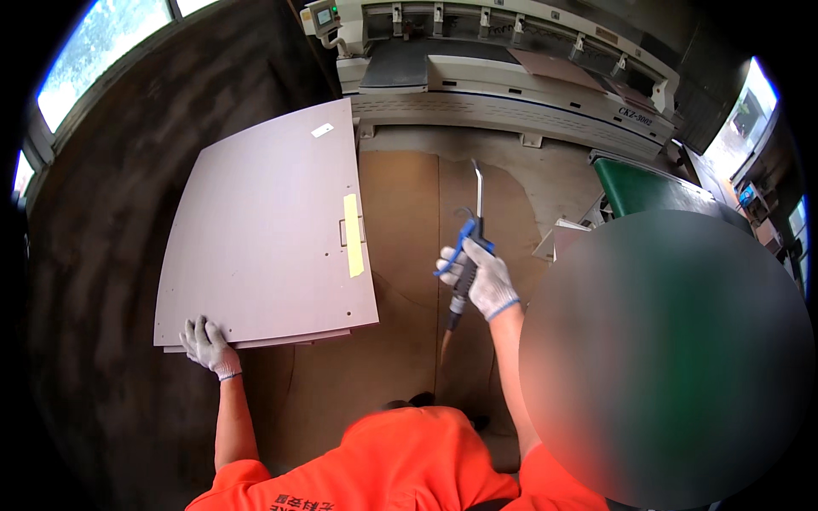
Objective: The person repeatedly picks up large rectangular panels from a conveyor belt and places them onto a processing machine. They use a handheld tool to apply a substance to the panels before moving them to a stack.
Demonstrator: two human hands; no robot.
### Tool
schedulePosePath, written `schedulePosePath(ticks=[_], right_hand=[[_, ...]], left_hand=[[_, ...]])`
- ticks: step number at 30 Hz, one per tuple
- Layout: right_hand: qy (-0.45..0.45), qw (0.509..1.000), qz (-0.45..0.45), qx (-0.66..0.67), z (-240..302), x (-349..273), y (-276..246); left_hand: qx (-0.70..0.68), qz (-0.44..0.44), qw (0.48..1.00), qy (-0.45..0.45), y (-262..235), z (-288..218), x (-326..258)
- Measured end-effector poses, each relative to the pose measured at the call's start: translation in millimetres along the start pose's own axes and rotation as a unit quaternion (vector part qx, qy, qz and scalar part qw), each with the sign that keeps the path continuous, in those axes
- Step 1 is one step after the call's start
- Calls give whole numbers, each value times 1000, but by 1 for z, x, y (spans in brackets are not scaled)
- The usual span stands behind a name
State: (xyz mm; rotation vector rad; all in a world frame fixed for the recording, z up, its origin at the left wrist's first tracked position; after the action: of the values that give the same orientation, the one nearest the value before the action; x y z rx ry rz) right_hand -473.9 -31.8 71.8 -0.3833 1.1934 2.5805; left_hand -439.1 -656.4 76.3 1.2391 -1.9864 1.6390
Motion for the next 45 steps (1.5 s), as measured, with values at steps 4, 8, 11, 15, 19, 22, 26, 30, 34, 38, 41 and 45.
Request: schedulePosePath(ticks=[4,8,11,15,19,22,26,30,34,38,41,45], right_hand=[[8,943,21,-333,6,-49,-37],[18,670,105,-735,0,-140,-3],[12,629,65,-775,22,-179,6],[70,691,190,-694,11,-218,-27],[137,784,93,-598,21,-256,-103],[154,896,7,-416,26,-311,-174],[101,903,-262,-325,33,-398,-300],[-84,895,-394,-190,9,-505,-419],[-169,847,-500,-65,-34,-600,-464],[-160,781,-603,-27,-63,-654,-482],[-227,744,-626,58,-83,-675,-489],[-227,709,-656,127,-94,-698,-488]], left_hand=[[-41,-22,999,-10,7,-6,-2],[-14,-27,999,12,-4,-16,2],[-33,20,994,99,-16,-79,-6],[-173,82,945,264,-54,-244,-51],[-350,174,845,366,-101,-392,-136],[-508,329,696,387,-105,-464,-239],[-407,441,615,512,-107,-534,-380],[-275,643,421,577,-132,-579,-510],[-249,645,289,663,-193,-639,-590],[-266,588,210,734,-255,-684,-668],[-249,564,169,769,-303,-718,-711],[-356,475,91,800,-374,-749,-775]])
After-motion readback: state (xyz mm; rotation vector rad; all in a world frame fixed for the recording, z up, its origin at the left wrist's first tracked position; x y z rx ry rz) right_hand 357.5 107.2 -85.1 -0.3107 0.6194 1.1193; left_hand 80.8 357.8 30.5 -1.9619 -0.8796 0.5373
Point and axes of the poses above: each hand's wrist, its own x-axis towards the middle knuckle, its own y-axis out of the palm, z = x × y, the point moved 8 cm from there along x, towards the middle knuckle, and after that the axes turned 3 degrees about x, right-handed, at the moved point
